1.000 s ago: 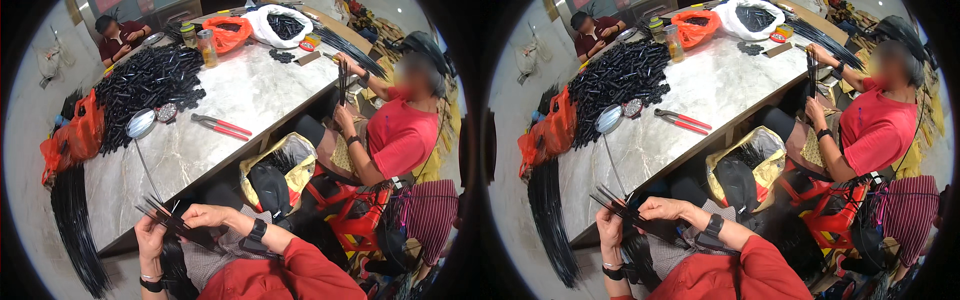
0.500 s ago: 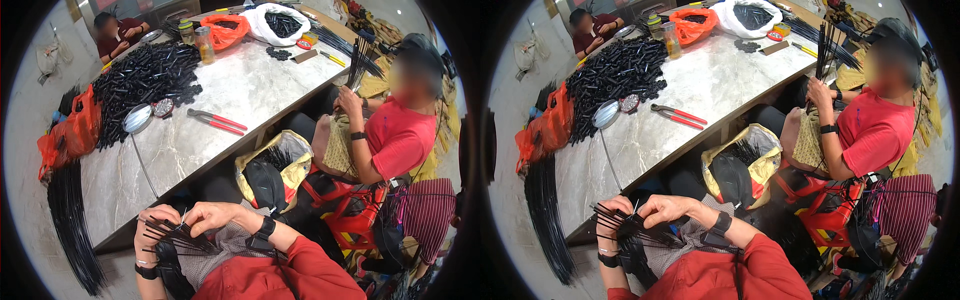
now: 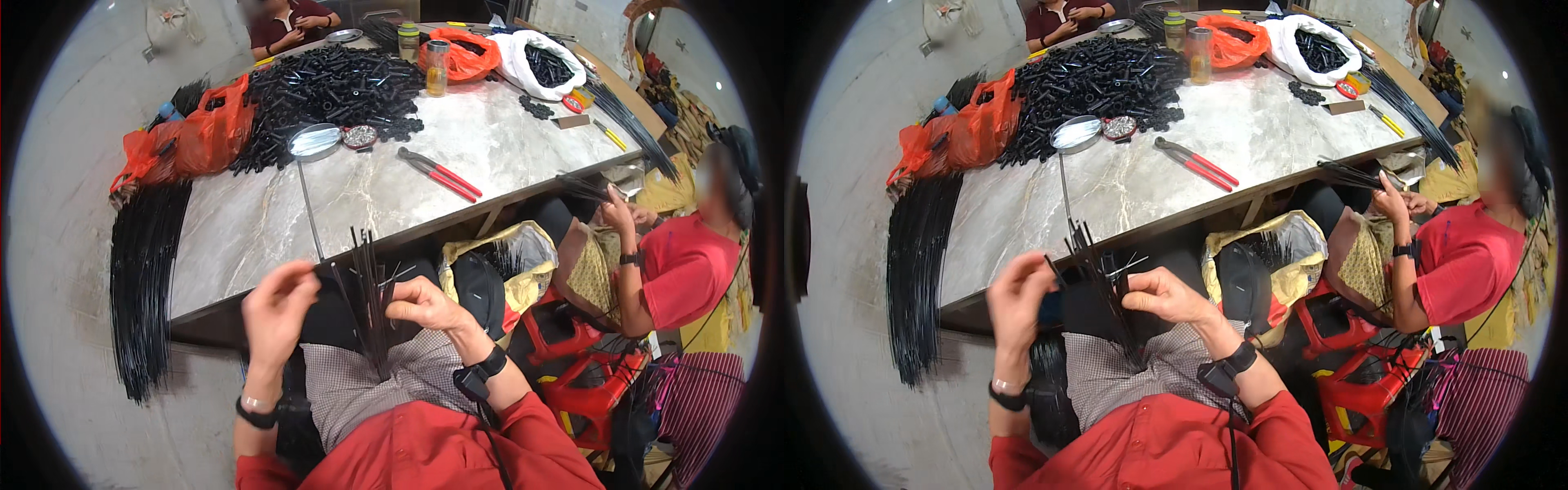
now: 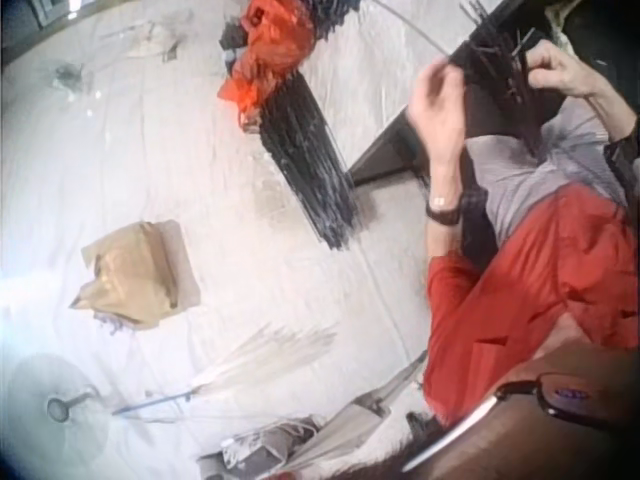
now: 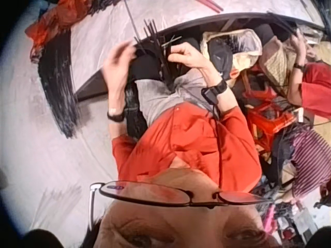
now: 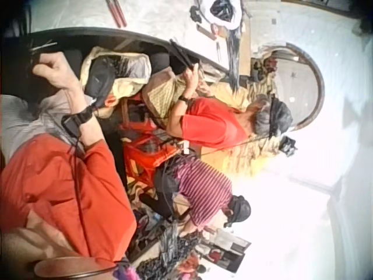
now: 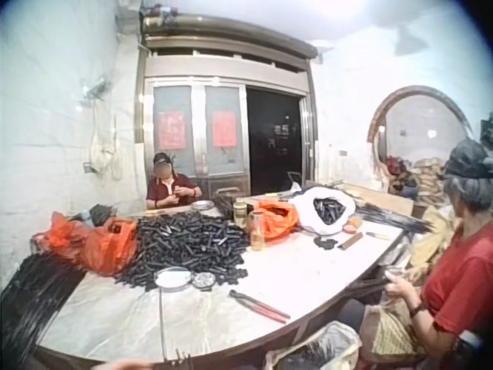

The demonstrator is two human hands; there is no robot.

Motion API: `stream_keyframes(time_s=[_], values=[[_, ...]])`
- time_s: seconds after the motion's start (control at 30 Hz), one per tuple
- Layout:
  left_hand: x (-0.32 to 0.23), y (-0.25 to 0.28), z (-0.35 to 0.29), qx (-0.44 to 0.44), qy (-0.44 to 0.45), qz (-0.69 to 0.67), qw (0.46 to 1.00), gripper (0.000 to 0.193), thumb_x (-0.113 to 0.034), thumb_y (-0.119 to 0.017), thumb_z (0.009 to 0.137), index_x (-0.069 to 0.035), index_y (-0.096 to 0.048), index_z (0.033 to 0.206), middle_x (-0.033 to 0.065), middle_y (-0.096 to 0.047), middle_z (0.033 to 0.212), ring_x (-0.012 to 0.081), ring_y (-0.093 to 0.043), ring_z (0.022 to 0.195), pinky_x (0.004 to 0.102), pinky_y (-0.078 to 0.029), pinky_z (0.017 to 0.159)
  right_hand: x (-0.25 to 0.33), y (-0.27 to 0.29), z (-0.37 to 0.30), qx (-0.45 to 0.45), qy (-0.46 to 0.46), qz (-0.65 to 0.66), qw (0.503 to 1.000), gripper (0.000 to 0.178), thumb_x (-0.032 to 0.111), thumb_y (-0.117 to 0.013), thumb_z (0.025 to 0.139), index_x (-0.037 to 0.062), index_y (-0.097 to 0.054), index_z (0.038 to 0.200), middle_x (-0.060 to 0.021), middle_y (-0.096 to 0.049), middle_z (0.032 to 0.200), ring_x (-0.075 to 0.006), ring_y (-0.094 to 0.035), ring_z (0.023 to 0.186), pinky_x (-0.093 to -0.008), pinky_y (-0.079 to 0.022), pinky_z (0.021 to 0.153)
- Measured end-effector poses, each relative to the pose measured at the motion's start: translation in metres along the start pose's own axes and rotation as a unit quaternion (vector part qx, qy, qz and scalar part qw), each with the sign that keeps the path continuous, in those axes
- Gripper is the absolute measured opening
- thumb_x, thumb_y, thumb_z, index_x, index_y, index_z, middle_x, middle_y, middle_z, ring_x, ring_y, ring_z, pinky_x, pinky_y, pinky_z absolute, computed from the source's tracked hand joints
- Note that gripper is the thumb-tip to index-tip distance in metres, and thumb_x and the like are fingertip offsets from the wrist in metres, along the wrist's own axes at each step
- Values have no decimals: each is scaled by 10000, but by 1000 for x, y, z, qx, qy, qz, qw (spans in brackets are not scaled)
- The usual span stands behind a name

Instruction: The recorder inserts black umbrella ribs into small plastic connector tubes and secures them.

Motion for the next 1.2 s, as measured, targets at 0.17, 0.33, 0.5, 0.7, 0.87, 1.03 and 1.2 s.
stream_keyframes(time_s=[0.17,0.33,0.5,0.7,0.87,1.03,1.2], values=[[-56,67,-92,-206,-389,426,790,201,-68,-472,922,41,-600,1032,97,-639,827,157,-579,737,268,-491,662,-10,-1,2,-23,2,-5,1000,248,113,-583,927,-28,-638,1124,31,-647,952,-28,-518,857,-213,-451,772],[-41,85,-124,-195,-370,424,804,196,-66,-474,921,41,-600,1026,95,-637,822,154,-577,730,268,-487,655,-12,-16,9,-50,16,-73,996,250,168,-615,918,20,-553,726,90,-459,672,-6,-397,642,-212,-356,564],[-28,105,-156,-190,-352,426,811,192,-65,-475,921,41,-600,1021,94,-636,817,151,-575,724,267,-484,647,-6,-25,2,-43,12,-23,999,197,139,-599,926,-12,-656,1039,74,-586,816,-8,-480,745,-195,-420,667],[-29,116,-180,-188,-338,429,817,187,-63,-477,920,41,-600,1014,92,-634,811,148,-572,716,266,-480,638,6,-37,-8,-41,13,-24,999,213,127,-601,924,-23,-650,1065,17,-657,967,-36,-552,872,-216,-466,787],[-26,107,-174,-178,-346,413,823,182,-61,-479,920,41,-600,1009,91,-633,806,145,-570,710,266,-476,630,-3,-39,-2,-11,39,-78,996,161,146,-606,925,-10,-636,904,61,-513,756,-20,-430,719,-221,-395,635],[-33,103,-164,-150,-349,413,828,178,-59,-480,919,41,-601,1003,90,-631,801,143,-568,704,265,-473,623,9,-38,-12,-28,24,23,999,184,96,-599,917,-27,-650,1045,30,-649,918,-32,-518,850,-226,-455,771],[-35,87,-142,-125,-358,401,834,174,-58,-482,918,42,-601,998,88,-630,796,140,-566,698,265,-469,615,0,-23,-13,-13,25,-69,997,229,100,-588,923,-37,-642,1098,6,-669,954,-41,-552,862,-228,-469,801]])
Point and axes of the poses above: each hand's wrist, its own z-axis towards the middle knuckle, its own y-axis out of the back of the hand, x = y × z, the point moved 3 cm from there along z, towards the middle knuckle
